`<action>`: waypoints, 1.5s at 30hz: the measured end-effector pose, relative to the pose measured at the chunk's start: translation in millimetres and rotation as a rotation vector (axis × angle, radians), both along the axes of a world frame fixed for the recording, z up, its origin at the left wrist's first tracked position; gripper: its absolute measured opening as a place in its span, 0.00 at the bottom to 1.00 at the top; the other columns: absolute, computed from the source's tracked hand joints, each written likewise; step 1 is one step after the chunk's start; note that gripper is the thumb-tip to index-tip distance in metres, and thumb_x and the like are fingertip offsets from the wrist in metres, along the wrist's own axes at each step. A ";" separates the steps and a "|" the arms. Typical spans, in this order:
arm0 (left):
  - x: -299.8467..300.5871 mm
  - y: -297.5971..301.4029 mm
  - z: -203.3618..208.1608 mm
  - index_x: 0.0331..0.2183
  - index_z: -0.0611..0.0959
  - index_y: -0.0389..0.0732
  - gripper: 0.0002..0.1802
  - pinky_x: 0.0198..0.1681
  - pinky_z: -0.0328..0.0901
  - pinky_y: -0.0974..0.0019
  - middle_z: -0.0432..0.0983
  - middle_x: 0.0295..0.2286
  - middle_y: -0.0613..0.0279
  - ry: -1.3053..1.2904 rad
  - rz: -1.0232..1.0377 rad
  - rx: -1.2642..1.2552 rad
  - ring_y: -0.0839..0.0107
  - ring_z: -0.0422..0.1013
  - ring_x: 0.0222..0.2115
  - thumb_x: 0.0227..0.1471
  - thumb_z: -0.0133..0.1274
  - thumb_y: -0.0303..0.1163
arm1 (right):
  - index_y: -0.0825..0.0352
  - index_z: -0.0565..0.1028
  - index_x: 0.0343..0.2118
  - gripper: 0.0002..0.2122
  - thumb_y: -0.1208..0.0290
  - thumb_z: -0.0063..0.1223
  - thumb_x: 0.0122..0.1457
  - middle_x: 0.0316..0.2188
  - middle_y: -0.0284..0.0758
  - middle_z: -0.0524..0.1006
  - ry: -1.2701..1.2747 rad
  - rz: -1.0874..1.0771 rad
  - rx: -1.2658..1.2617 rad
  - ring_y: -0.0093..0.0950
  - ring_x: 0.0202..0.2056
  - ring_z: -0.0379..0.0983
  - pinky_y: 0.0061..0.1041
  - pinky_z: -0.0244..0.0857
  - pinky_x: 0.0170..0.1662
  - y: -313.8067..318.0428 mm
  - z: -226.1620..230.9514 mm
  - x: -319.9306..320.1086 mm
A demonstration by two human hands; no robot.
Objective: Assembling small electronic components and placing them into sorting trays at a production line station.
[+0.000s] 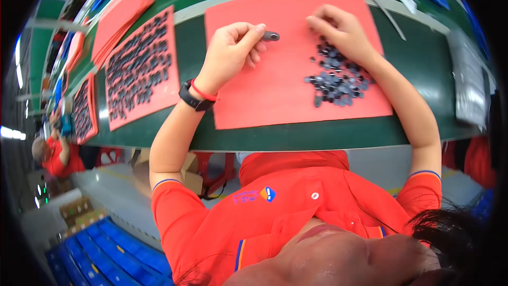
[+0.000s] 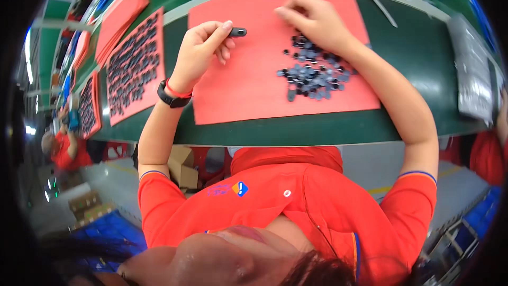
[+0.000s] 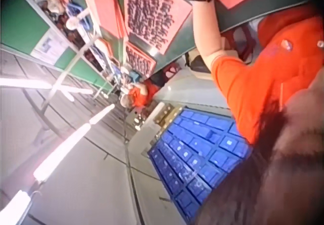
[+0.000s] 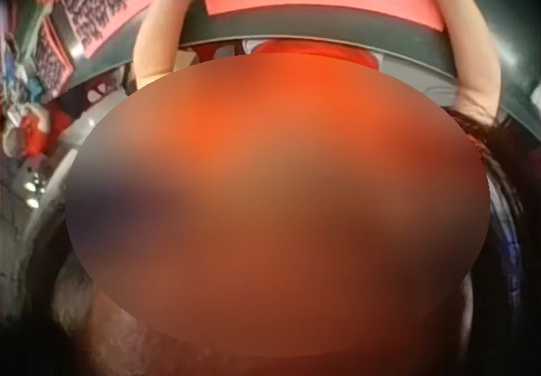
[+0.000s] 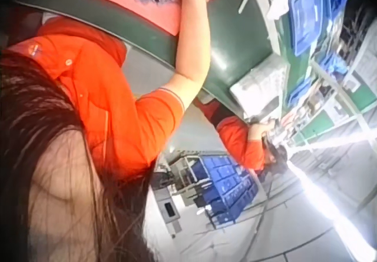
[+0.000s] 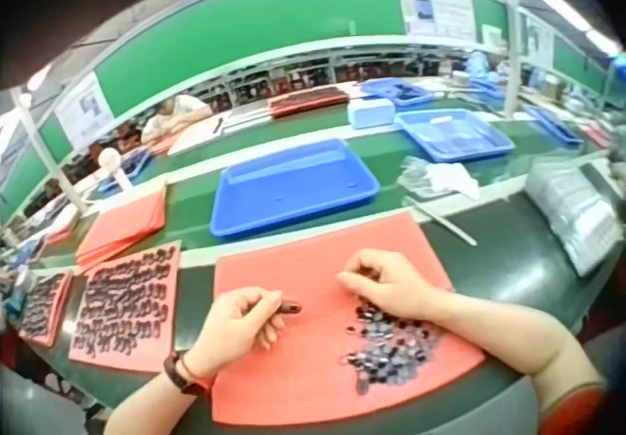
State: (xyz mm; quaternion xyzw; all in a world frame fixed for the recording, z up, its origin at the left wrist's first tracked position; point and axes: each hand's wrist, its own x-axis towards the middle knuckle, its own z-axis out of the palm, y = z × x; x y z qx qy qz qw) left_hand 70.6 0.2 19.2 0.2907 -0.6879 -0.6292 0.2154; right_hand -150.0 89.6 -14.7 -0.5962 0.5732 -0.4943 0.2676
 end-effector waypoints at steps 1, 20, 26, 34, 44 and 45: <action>-14.0 -3.0 -6.2 0.23 0.77 0.35 0.15 0.16 0.60 0.79 0.72 0.17 0.66 -0.048 0.025 -0.083 0.83 0.65 0.14 0.53 0.47 0.37 | 0.69 0.72 0.30 0.08 0.69 0.50 0.54 0.22 0.25 0.69 -0.019 0.024 0.030 0.12 0.23 0.62 0.13 0.56 0.23 2.7 4.6 2.1; -52.8 -7.4 -33.1 0.20 0.72 0.39 0.14 0.23 0.61 0.56 0.69 0.19 0.53 -0.202 -0.022 -0.976 0.53 0.67 0.22 0.52 0.42 0.35 | 0.66 0.72 0.27 0.09 0.73 0.59 0.44 0.24 0.31 0.70 0.389 0.095 -0.098 0.22 0.25 0.71 0.19 0.64 0.26 3.5 5.8 8.7; -52.5 -5.9 -32.6 0.20 0.72 0.39 0.13 0.23 0.61 0.56 0.69 0.19 0.53 -0.170 -0.028 -0.989 0.53 0.67 0.22 0.52 0.43 0.35 | 0.66 0.72 0.27 0.09 0.73 0.59 0.44 0.23 0.32 0.69 0.371 0.099 -0.116 0.23 0.23 0.70 0.19 0.64 0.25 3.9 1.9 7.3; -50.7 -6.0 -34.0 0.20 0.72 0.38 0.13 0.23 0.61 0.57 0.68 0.19 0.53 -0.133 -0.021 -1.012 0.54 0.67 0.21 0.52 0.43 0.35 | 0.65 0.72 0.27 0.08 0.73 0.58 0.44 0.23 0.32 0.69 0.432 0.094 -0.153 0.23 0.23 0.69 0.20 0.63 0.25 4.2 4.8 8.5; -52.7 -1.6 -37.1 0.20 0.71 0.37 0.11 0.21 0.61 0.59 0.68 0.18 0.54 -0.051 -0.061 -1.044 0.56 0.66 0.20 0.51 0.45 0.33 | 0.67 0.70 0.24 0.09 0.70 0.60 0.44 0.20 0.31 0.68 0.469 0.092 -0.061 0.21 0.22 0.66 0.18 0.60 0.24 3.0 5.6 7.1; -53.1 -0.8 -37.9 0.20 0.71 0.37 0.11 0.21 0.61 0.59 0.68 0.18 0.54 -0.042 -0.067 -1.050 0.56 0.66 0.20 0.51 0.45 0.33 | 0.67 0.70 0.24 0.09 0.70 0.59 0.45 0.19 0.31 0.67 0.458 0.101 -0.058 0.20 0.21 0.66 0.17 0.59 0.23 3.1 5.9 6.7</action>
